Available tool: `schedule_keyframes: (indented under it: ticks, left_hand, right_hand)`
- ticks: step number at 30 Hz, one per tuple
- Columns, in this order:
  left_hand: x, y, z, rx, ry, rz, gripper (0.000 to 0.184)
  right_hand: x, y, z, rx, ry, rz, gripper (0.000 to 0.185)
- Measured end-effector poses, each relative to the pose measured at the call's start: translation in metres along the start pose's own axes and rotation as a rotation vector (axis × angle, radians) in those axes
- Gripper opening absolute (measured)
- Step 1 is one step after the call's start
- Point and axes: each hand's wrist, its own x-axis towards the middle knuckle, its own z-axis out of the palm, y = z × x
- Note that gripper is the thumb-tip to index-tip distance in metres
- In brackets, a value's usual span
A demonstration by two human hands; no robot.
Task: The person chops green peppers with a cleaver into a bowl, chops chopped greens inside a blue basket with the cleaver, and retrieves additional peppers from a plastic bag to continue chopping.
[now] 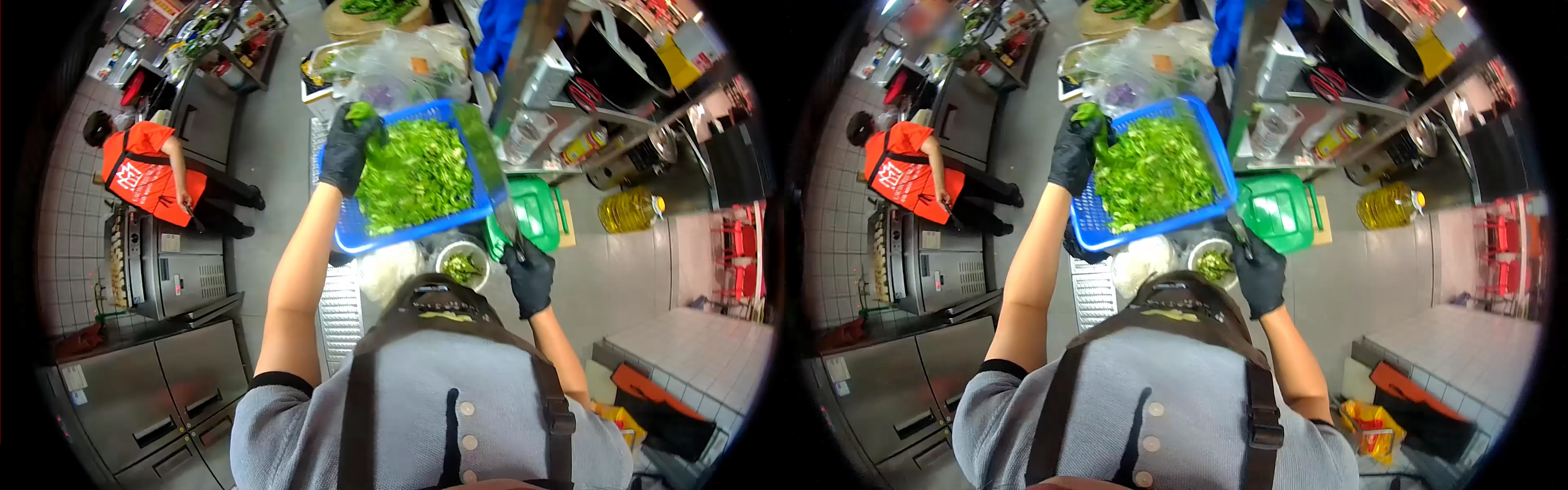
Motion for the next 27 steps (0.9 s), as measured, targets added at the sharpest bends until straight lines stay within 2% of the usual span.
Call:
schedule_keyframes:
  ticks: [1,3,4,5,7,8,11,12,15,18,21,23,24,27]
  left_hand:
    - [-0.025,0.004,0.028,0.14,0.006,-0.082,0.031]
    - [-0.06,-0.012,0.06,0.273,-0.071,-0.19,0.033]
    - [-0.076,-0.009,0.075,0.301,-0.13,-0.321,0.057]
    - [-0.089,-0.034,0.07,0.172,-0.224,-0.281,0.061]
    - [-0.109,-0.05,0.08,0.325,-0.306,-0.265,0.056]
    - [-0.116,-0.057,0.089,0.827,-0.348,0.029,0.042]
    - [-0.137,-0.073,0.105,1.326,-0.375,0.714,0.028]
    - [-0.148,-0.062,0.119,0.793,-0.329,0.101,0.025]
    - [-0.157,-0.081,0.118,0.967,-0.397,0.287,0.027]
    - [-0.167,-0.097,0.125,0.967,-0.342,0.497,0.027]
    - [-0.184,-0.095,0.133,1.302,-0.386,0.672,0.024]
    - [-0.201,-0.105,0.139,1.127,-0.437,0.417,0.026]
    - [-0.208,-0.122,0.134,1.238,-0.427,0.541,0.027]
    - [-0.223,-0.143,0.122,1.186,-0.487,0.321,0.029]
  right_hand:
    - [0.005,-0.016,-0.006,-0.098,0.029,-0.16,0.031]
    - [0.005,-0.03,-0.017,-0.26,-0.066,-0.121,0.036]
    - [0.001,-0.028,-0.017,-0.287,-0.036,-0.181,0.038]
    - [-0.001,-0.026,-0.017,-0.311,-0.006,-0.243,0.04]
    - [-0.007,-0.021,-0.019,-0.318,0.031,-0.365,0.044]
    - [-0.014,-0.016,-0.021,-0.385,0.006,-0.369,0.046]
    - [-0.027,-0.011,-0.029,-0.453,-0.043,-0.335,0.048]
    - [-0.032,-0.01,-0.032,-0.452,-0.058,-0.316,0.049]
    - [-0.045,-0.002,-0.037,-0.489,-0.067,-0.289,0.045]
    - [-0.061,0.009,-0.038,-0.564,-0.121,-0.233,0.041]
    - [-0.086,0.0,-0.045,-0.63,-0.181,-0.147,0.037]
    - [-0.108,0.015,-0.037,-0.704,-0.203,-0.136,0.036]
    - [-0.118,0.02,-0.033,-0.744,-0.213,-0.129,0.036]
    - [-0.138,0.017,-0.032,-0.706,-0.29,-0.037,0.038]
